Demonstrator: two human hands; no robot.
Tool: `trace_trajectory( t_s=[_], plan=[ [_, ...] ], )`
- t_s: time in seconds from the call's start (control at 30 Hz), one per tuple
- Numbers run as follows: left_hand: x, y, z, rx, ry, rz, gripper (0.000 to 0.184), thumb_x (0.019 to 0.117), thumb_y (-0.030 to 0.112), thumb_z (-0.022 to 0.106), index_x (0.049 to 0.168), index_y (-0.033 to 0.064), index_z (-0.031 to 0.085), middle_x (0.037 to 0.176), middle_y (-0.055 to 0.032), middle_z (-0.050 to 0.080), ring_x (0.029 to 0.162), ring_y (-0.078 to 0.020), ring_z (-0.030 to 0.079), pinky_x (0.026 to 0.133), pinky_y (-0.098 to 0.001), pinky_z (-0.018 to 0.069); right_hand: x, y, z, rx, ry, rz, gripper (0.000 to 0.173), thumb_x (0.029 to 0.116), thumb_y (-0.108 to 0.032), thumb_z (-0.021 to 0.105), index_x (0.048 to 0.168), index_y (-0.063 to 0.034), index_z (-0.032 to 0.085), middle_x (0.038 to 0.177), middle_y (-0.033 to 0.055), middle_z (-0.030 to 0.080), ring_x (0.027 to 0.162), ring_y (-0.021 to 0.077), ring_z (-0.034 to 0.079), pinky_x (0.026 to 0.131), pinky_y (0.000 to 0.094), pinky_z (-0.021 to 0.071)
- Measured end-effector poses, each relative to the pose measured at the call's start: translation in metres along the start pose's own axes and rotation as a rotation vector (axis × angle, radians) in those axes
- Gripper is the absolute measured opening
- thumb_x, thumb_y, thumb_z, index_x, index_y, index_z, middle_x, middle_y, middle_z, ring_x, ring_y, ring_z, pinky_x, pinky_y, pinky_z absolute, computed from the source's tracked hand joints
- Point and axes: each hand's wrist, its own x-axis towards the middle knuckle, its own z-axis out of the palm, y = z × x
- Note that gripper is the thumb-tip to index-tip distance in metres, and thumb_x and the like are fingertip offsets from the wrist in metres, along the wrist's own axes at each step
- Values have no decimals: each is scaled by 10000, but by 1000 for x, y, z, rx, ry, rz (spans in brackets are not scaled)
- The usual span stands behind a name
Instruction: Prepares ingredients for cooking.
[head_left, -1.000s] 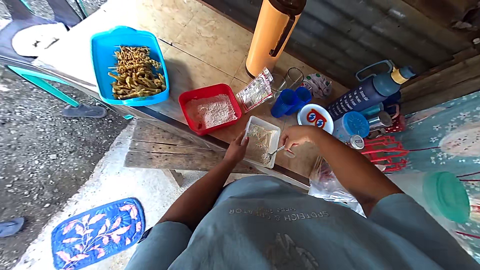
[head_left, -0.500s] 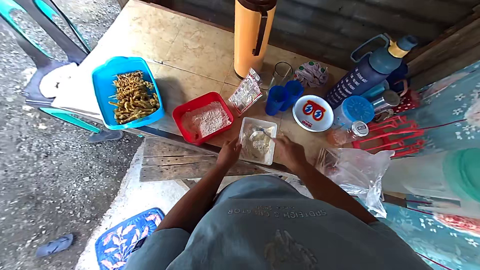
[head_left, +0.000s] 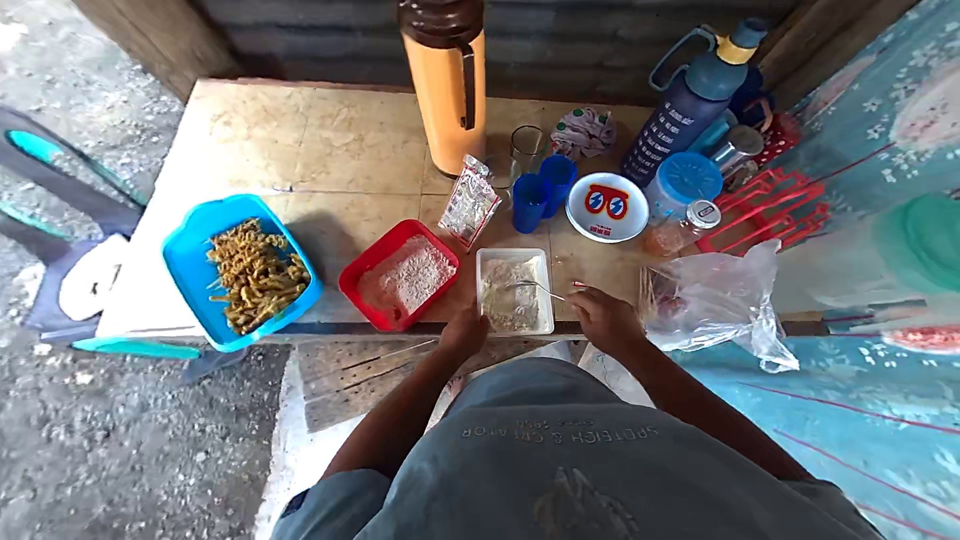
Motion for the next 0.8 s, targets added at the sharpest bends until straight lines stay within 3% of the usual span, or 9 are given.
trace_trajectory(
  t_s=[0.07,0.17,0.27,0.37,0.5,0.63,0.73,0.77,0.8],
  plan=[
    [-12,-8,-10,4,7,14,479,1099,219,404,1508,-31,401,1280,-296,622,1212,-428,619,1033,-601,468,-19,5,-4,139,87,14,319,1076,-186,493,1272,-99,729,1183,167,725,1073,353,709,926,579,551],
    [-7,5,-12,6,-28,46,478,1101,221,409,1486,-61,407,1296,-305,612,1226,-421,613,1050,-577,465,-34,-3,10,278,288,-16,263,1046,-146,556,1169,-54,769,1055,160,746,952,320,726,859,550,573],
    [0,10,-18,80,-40,123,461,1097,230,427,1471,-39,438,1241,-283,644,1172,-415,643,1011,-580,491,-49,-14,14,276,378,94,266,1050,-152,556,1191,-63,763,1077,162,744,985,327,723,881,559,569],
    [-4,2,-29,145,-55,187,478,1099,223,417,1462,-88,416,1241,-304,637,1179,-425,639,1026,-568,485,-55,-23,18,284,465,137,254,1038,-140,571,1170,-47,767,1056,175,748,968,328,725,870,544,577],
    [18,-4,-20,70,-105,233,414,1088,202,447,1406,-57,497,1215,-286,647,1155,-407,642,1005,-564,489,-54,-40,25,172,392,296,266,1056,-163,563,1230,-101,755,1123,191,734,980,414,720,810,661,544],
    [43,-16,-30,116,-120,284,369,1085,242,464,1304,-31,582,1145,-264,669,1098,-405,658,955,-598,501,-31,-45,29,71,232,449,326,1086,-178,504,1348,-165,698,1223,193,701,1033,452,695,818,686,524],
    [55,-27,-29,15,-130,302,471,1111,319,439,1489,41,477,1244,-260,662,1143,-393,661,1005,-585,496,3,-34,44,17,185,516,359,1086,-185,471,1380,-221,673,1292,162,684,1060,436,695,829,684,535],
    [55,-33,-26,-48,-115,304,490,1108,331,450,1520,68,451,1179,-243,681,1036,-358,689,940,-547,534,13,-29,50,15,191,524,367,1085,-185,460,1379,-234,673,1295,151,687,1070,424,695,835,678,535],
    [53,-38,-22,-100,-110,304,491,1105,337,456,1522,79,439,1021,-201,682,831,-287,673,803,-473,559,22,-28,54,24,199,523,366,1087,-184,453,1372,-234,677,1284,146,695,1084,416,695,845,671,534]
  ],
)
